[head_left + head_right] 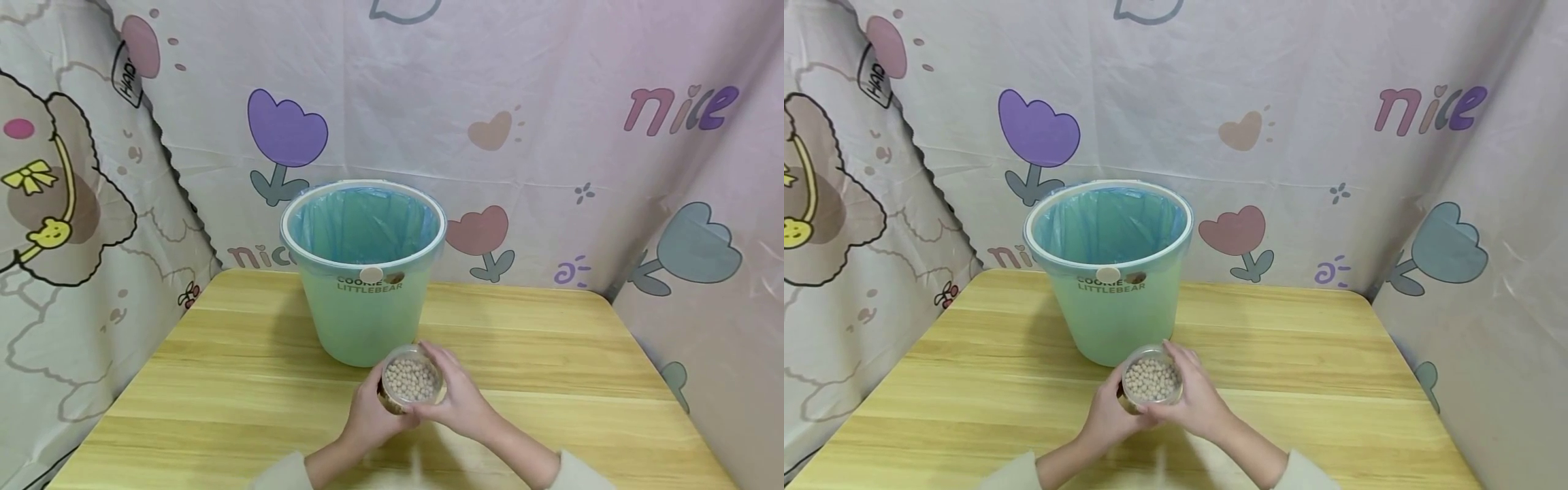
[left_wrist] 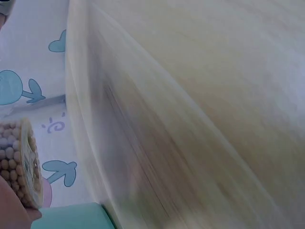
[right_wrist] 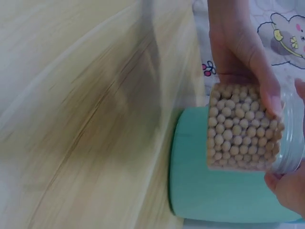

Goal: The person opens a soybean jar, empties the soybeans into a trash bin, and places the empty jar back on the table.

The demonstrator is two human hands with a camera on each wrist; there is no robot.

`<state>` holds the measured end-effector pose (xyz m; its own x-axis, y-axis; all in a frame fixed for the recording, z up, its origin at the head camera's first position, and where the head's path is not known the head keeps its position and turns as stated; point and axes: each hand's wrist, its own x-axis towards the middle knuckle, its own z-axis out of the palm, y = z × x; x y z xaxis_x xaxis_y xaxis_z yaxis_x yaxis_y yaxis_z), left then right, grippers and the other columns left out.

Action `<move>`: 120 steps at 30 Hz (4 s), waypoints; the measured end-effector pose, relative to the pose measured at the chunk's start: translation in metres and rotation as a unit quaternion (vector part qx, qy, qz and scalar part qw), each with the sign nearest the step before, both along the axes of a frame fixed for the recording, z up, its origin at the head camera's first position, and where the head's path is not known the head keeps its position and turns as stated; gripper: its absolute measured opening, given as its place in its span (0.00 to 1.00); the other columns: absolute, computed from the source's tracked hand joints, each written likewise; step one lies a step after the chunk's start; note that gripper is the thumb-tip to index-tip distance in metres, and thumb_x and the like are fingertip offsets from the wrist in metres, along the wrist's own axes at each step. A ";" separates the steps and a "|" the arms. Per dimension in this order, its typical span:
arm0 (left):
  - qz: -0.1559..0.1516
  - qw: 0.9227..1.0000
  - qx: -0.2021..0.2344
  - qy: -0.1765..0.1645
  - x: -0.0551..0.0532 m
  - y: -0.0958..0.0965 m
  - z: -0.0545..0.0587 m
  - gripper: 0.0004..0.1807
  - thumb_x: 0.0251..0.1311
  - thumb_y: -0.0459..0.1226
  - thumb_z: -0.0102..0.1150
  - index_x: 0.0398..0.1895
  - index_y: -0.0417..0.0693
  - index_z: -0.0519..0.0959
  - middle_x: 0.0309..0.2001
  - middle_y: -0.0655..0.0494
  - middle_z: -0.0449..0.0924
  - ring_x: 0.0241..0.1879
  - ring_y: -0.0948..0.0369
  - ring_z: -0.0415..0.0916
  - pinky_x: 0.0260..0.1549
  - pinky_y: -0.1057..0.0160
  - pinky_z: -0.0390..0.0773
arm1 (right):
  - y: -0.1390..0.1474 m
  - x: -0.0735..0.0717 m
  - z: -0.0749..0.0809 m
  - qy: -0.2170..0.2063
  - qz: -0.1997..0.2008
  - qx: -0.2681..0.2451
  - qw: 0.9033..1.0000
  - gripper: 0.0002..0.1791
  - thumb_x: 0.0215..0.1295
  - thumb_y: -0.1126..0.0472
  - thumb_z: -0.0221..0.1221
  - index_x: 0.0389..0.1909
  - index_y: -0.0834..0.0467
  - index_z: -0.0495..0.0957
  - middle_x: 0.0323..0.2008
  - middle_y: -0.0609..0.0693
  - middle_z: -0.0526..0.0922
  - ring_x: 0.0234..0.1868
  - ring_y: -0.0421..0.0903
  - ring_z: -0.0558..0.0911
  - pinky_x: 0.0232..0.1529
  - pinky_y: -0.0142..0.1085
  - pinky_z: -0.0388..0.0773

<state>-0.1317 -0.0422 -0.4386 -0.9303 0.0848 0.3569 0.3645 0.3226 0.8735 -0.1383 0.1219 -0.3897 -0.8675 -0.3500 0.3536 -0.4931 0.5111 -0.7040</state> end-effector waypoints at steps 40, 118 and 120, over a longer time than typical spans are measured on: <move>-0.032 0.998 0.025 0.044 -0.002 -0.002 0.008 0.48 0.31 0.44 0.78 0.61 0.43 0.67 0.52 0.51 0.78 0.50 0.55 0.77 0.49 0.62 0.79 | 0.017 -0.011 0.008 -0.036 0.097 -0.078 0.992 0.50 0.37 0.62 0.75 0.64 0.67 0.61 0.60 0.60 0.70 0.59 0.41 0.71 0.62 0.30 0.68; -0.127 0.991 0.038 0.015 -0.007 -0.015 0.005 0.48 0.32 0.39 0.78 0.63 0.44 0.65 0.54 0.50 0.76 0.51 0.60 0.75 0.50 0.65 0.78 | 0.038 -0.025 0.006 -0.091 0.200 -0.119 0.968 0.37 0.44 0.69 0.69 0.57 0.75 0.65 0.53 0.71 0.73 0.52 0.38 0.78 0.56 0.29 0.75; -0.124 0.991 0.039 0.012 -0.007 -0.015 0.005 0.48 0.32 0.40 0.78 0.63 0.45 0.65 0.54 0.50 0.76 0.51 0.60 0.76 0.50 0.65 0.78 | 0.035 -0.022 0.006 -0.056 0.175 -0.085 0.979 0.40 0.41 0.66 0.72 0.57 0.74 0.65 0.51 0.67 0.75 0.50 0.41 0.77 0.54 0.32 0.76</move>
